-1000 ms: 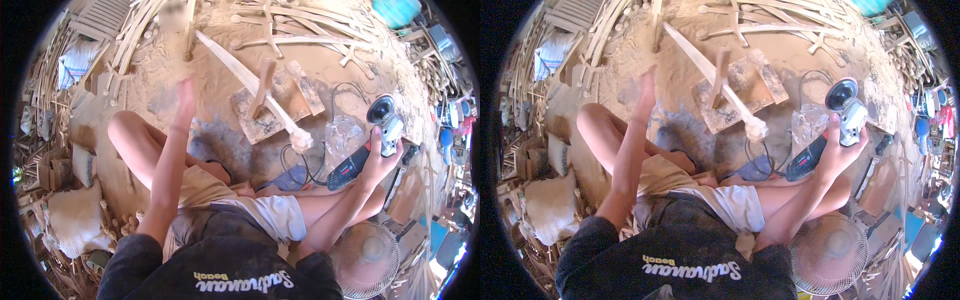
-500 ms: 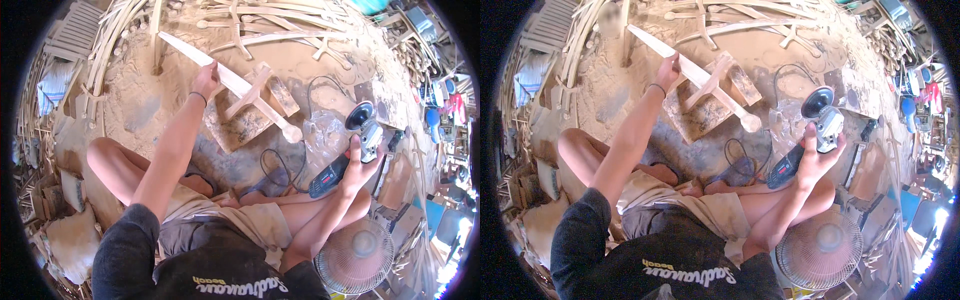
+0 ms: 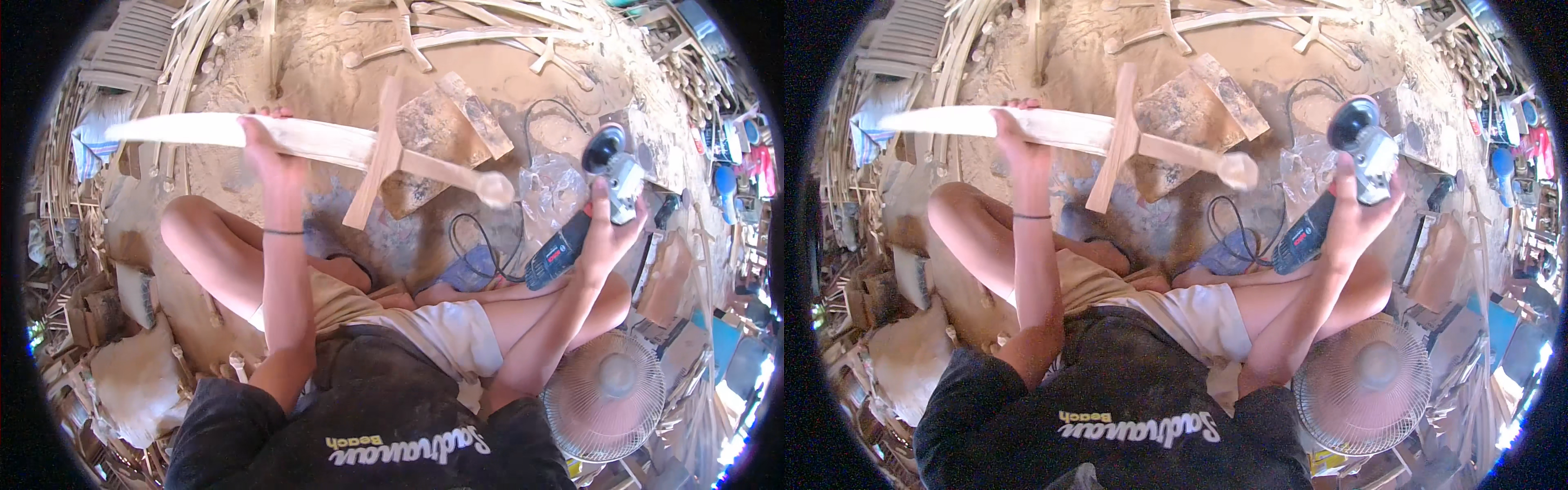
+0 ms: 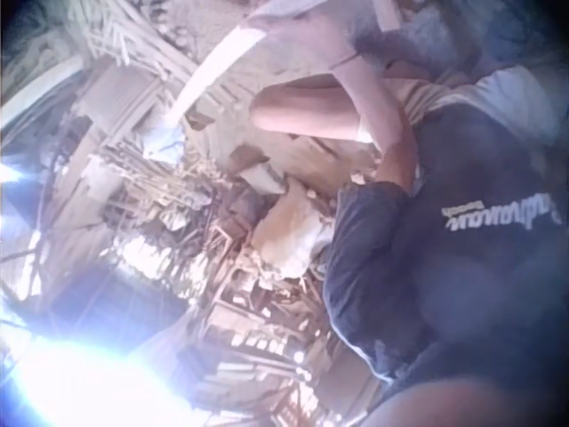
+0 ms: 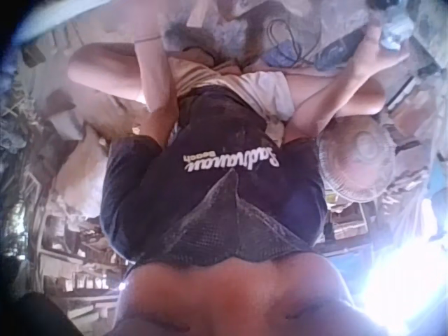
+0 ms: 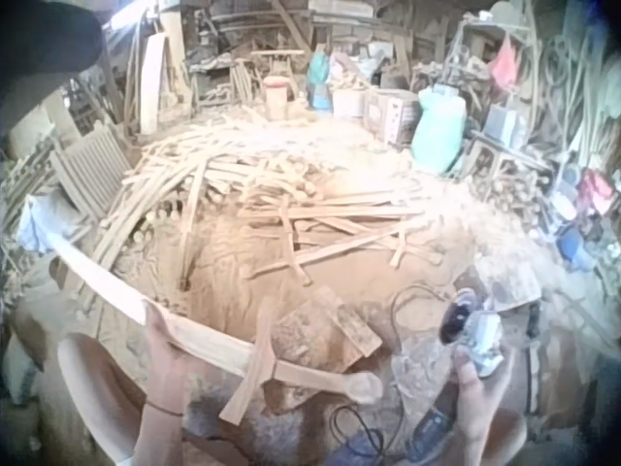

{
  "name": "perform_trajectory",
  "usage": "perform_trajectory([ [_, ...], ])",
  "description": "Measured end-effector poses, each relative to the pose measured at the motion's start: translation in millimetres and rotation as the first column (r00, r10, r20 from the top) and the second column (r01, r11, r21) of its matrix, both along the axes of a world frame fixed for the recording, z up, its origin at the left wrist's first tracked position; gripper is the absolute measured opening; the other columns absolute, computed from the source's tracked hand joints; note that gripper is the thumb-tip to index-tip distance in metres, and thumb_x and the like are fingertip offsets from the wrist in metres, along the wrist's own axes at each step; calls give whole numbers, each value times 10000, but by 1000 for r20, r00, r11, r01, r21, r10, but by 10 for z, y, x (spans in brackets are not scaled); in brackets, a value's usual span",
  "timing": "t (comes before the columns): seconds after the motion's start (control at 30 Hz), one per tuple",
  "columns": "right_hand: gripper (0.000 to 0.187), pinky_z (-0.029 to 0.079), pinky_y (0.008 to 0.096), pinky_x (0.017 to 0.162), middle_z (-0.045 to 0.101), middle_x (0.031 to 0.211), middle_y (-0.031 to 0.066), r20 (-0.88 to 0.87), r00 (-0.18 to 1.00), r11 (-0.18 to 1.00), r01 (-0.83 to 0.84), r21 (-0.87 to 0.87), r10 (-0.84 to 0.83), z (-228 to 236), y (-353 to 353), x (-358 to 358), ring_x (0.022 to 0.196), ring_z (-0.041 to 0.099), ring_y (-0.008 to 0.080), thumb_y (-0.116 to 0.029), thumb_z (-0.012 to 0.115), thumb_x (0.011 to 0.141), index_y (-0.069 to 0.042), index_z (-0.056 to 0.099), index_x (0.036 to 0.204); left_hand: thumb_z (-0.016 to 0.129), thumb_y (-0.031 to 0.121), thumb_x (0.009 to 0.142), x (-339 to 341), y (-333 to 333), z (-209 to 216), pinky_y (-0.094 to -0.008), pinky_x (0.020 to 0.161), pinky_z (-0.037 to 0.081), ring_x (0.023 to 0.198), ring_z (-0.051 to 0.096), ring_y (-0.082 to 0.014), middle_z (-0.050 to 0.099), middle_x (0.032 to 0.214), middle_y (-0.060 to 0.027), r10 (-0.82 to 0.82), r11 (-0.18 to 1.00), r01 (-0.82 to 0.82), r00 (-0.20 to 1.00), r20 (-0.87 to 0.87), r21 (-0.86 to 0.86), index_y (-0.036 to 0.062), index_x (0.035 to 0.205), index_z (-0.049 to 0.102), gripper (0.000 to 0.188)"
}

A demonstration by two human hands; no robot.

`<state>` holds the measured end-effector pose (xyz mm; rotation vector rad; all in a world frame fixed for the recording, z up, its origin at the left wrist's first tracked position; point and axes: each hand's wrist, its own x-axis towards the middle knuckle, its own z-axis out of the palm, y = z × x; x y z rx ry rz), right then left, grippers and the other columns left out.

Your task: The person uses a power sander to smooth a wooden sword-shaped object, holding it by hand and moving the tool across its surfaces and edges.

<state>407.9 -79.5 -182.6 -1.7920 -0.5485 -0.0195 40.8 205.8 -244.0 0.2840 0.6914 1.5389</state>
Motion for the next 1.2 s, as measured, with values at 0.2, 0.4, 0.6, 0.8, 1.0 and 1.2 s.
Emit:
perform_trajectory([
  [0.2, 791, 575, 417, 978, 653, 1332, 199, -4, 987, 967, -158, -201, 160, -187, 308, -747, 1127, 696, 286, -315, 961, 848, -32, 537, 1453, 766, 285, 1065, -358, -266, 163, -402, 755, 606, 760, 589, -211, 555, 861, -61, 361, 894, -434, 847, -390, -114, 49, 1013, 552, 322],
  [0.4, 857, 614, 505, 919, 766, 1151, 274, -273, 872, 778, -487, -397, 407, -438, 547, -1560, 1028, 786, 442, -442, 914, 865, -97, 462, 1505, 699, 129, 1049, -459, -565, 220, -397, 734, 582, 749, 607, -227, 589, 839, -74, 404, 885, -465, 739, -539, 26, 5, 988, 552, 201],
  [0.6, 852, 613, 592, 807, 764, 935, 311, -310, 806, 661, -592, -462, 505, -574, 596, -1831, 875, 761, 520, -432, 845, 896, -79, 379, 1516, 719, 159, 983, -315, -651, 300, -428, 767, 588, 826, 670, -272, 648, 859, -120, 416, 864, -499, 632, -654, 67, 26, 883, 552, 235],
  [0.8, 869, 607, 587, 851, 773, 984, 313, -384, 770, 602, -638, -480, 510, -512, 642, -1901, 922, 757, 530, -456, 862, 875, -78, 410, 1515, 693, 173, 978, -226, -690, 335, -435, 759, 570, 837, 675, -264, 674, 897, -121, 410, 844, -535, 600, -687, 36, 16, 919, 553, 219],
  [1.0, 846, 607, 585, 868, 772, 1007, 332, -337, 807, 639, -590, -494, 485, -599, 592, -1853, 947, 760, 531, -442, 859, 873, -75, 436, 1507, 691, 92, 955, -333, -644, 319, -432, 722, 568, 780, 660, -264, 612, 865, -102, 396, 872, -486, 636, -663, 54, -11, 930, 541, 183],
  [1.2, 826, 594, 584, 890, 780, 1034, 310, -343, 866, 603, -499, -622, 363, -683, 476, -1569, 991, 763, 513, -429, 867, 864, -70, 462, 1487, 680, 69, 946, -308, -622, 311, -439, 715, 578, 769, 660, -269, 616, 866, -107, 433, 848, -528, 637, -638, 48, -17, 926, 536, 168],
])
